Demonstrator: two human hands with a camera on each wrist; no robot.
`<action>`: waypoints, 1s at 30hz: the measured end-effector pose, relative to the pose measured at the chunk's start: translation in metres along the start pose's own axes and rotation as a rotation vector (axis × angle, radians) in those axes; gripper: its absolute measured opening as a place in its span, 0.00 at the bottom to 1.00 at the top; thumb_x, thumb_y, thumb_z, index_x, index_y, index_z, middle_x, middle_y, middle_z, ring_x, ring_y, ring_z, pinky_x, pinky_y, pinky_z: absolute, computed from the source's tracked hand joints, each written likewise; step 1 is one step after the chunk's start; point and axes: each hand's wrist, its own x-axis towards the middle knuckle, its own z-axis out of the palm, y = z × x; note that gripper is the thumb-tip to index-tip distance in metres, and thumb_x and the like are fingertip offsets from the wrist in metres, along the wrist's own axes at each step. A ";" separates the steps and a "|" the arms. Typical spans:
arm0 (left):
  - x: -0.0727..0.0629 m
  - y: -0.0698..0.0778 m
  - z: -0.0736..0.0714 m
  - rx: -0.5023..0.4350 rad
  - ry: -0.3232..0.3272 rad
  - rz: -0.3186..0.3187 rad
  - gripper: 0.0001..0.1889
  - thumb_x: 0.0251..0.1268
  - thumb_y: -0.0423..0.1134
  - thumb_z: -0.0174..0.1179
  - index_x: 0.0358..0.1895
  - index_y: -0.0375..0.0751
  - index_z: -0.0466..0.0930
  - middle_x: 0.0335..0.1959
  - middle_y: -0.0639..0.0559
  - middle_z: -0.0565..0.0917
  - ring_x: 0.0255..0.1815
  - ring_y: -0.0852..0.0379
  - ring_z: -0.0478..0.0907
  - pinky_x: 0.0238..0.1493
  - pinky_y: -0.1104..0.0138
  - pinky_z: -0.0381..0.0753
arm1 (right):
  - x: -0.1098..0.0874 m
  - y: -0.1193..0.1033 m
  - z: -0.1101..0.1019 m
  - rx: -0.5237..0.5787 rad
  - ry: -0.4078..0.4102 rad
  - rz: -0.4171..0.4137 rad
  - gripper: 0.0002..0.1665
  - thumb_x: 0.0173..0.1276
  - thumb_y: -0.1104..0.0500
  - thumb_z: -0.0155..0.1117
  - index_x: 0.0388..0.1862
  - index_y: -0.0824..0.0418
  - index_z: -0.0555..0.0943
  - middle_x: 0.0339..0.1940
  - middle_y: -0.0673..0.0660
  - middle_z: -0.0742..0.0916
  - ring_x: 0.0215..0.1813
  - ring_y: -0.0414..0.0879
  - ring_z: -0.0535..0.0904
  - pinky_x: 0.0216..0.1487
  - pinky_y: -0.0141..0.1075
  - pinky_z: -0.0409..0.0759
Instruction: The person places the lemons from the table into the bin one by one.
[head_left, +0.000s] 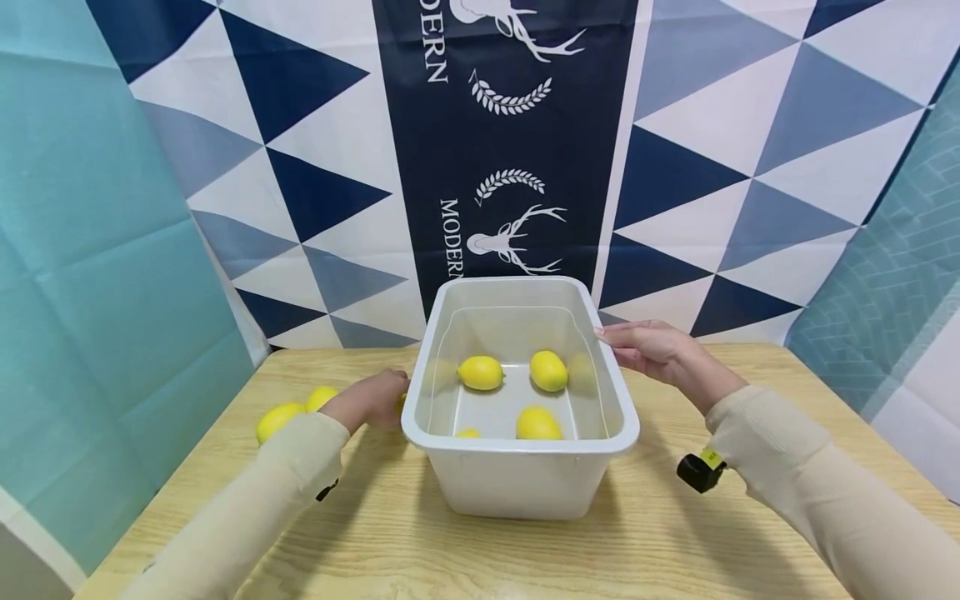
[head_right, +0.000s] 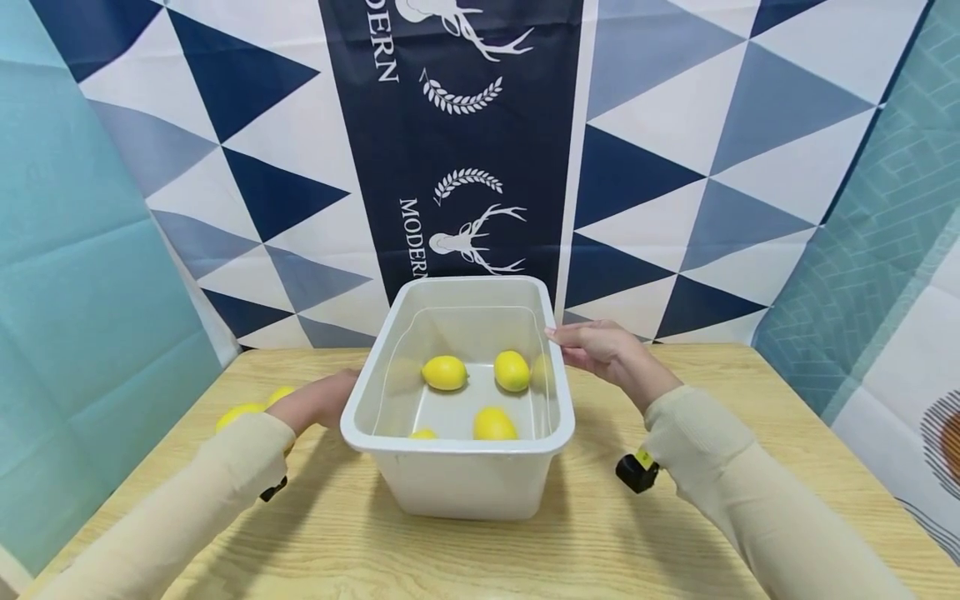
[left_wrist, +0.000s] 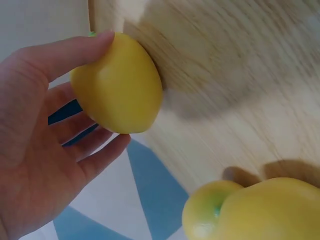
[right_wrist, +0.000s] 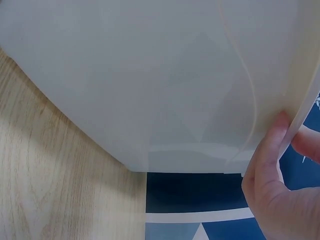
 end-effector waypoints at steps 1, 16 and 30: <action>-0.001 0.000 0.000 -0.001 -0.006 -0.013 0.23 0.44 0.41 0.73 0.47 0.39 0.82 0.35 0.45 0.80 0.39 0.49 0.78 0.45 0.59 0.82 | 0.000 0.000 0.000 -0.003 -0.001 -0.001 0.43 0.67 0.56 0.64 0.74 0.69 0.56 0.32 0.40 0.86 0.37 0.31 0.84 0.46 0.23 0.83; -0.009 -0.005 0.010 -0.029 -0.016 -0.103 0.23 0.49 0.44 0.70 0.51 0.43 0.81 0.35 0.47 0.80 0.37 0.53 0.75 0.43 0.58 0.81 | 0.002 0.001 0.000 0.026 -0.009 -0.003 0.45 0.67 0.56 0.64 0.75 0.68 0.54 0.33 0.40 0.85 0.38 0.31 0.84 0.47 0.23 0.83; -0.024 -0.005 0.014 -0.011 -0.020 -0.080 0.30 0.35 0.41 0.79 0.49 0.42 0.80 0.37 0.49 0.81 0.38 0.54 0.75 0.45 0.60 0.80 | 0.001 0.001 0.000 0.042 -0.004 -0.002 0.41 0.66 0.57 0.64 0.73 0.67 0.58 0.32 0.41 0.86 0.37 0.33 0.85 0.46 0.24 0.83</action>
